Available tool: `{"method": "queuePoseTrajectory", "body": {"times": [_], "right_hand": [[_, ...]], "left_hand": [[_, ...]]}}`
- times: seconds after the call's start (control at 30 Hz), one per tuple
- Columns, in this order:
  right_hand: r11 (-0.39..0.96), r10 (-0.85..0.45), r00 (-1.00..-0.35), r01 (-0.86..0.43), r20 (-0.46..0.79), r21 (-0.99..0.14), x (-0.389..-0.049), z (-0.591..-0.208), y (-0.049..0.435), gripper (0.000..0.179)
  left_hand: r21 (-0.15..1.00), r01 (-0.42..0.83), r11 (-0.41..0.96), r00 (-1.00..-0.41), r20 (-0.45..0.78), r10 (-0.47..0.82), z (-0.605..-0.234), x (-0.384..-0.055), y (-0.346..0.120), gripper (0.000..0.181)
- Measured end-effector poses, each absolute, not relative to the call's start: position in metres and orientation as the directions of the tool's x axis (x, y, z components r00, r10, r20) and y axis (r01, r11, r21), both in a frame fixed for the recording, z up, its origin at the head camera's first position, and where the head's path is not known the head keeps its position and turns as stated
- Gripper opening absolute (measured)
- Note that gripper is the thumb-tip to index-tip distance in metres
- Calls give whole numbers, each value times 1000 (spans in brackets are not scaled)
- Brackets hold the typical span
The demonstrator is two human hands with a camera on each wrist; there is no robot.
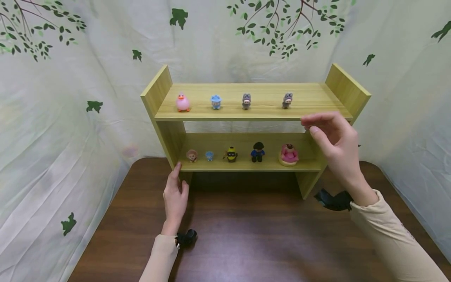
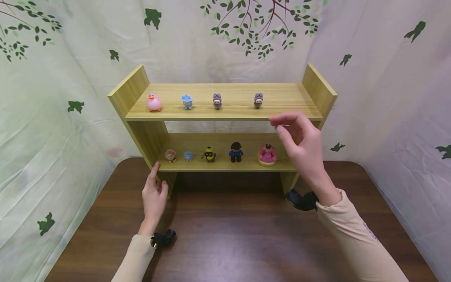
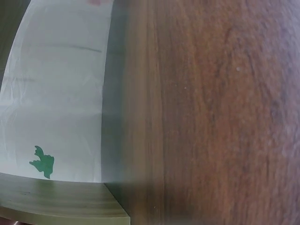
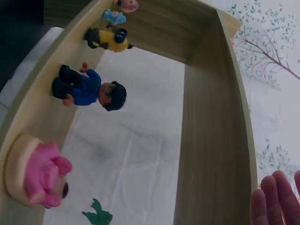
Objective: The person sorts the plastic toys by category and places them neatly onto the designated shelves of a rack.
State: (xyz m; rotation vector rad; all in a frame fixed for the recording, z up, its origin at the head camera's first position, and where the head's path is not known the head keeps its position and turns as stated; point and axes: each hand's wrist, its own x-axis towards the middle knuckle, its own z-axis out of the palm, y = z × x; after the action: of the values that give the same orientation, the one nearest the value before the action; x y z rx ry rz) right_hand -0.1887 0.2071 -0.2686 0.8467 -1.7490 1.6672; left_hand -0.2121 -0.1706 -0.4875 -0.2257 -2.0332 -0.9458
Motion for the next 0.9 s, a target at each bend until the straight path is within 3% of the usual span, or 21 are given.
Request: {"method": "queuePoseTrajectory", "body": {"times": [0.17, 0.57, 0.77, 0.9], "right_hand": [[8, -77, -650, -759, 756, -651, -184, -279, 206, 20], [260, -173, -646, -758, 744, -598, -178, -304, 201, 24], [350, -213, -643, -753, 736, -557, -177, -316, 200, 31], [405, -222, -636, -750, 739, -524, -175, -323, 199, 33]], "left_hand": [[550, 466, 693, -639, 751, -165, -486, -210, -172, 74], [582, 429, 691, -693, 703, -161, -481, -202, -174, 69], [578, 450, 681, -676, 719, -163, -474, -196, -173, 69], [541, 490, 684, -628, 763, -154, -467, -191, -173, 65]]}}
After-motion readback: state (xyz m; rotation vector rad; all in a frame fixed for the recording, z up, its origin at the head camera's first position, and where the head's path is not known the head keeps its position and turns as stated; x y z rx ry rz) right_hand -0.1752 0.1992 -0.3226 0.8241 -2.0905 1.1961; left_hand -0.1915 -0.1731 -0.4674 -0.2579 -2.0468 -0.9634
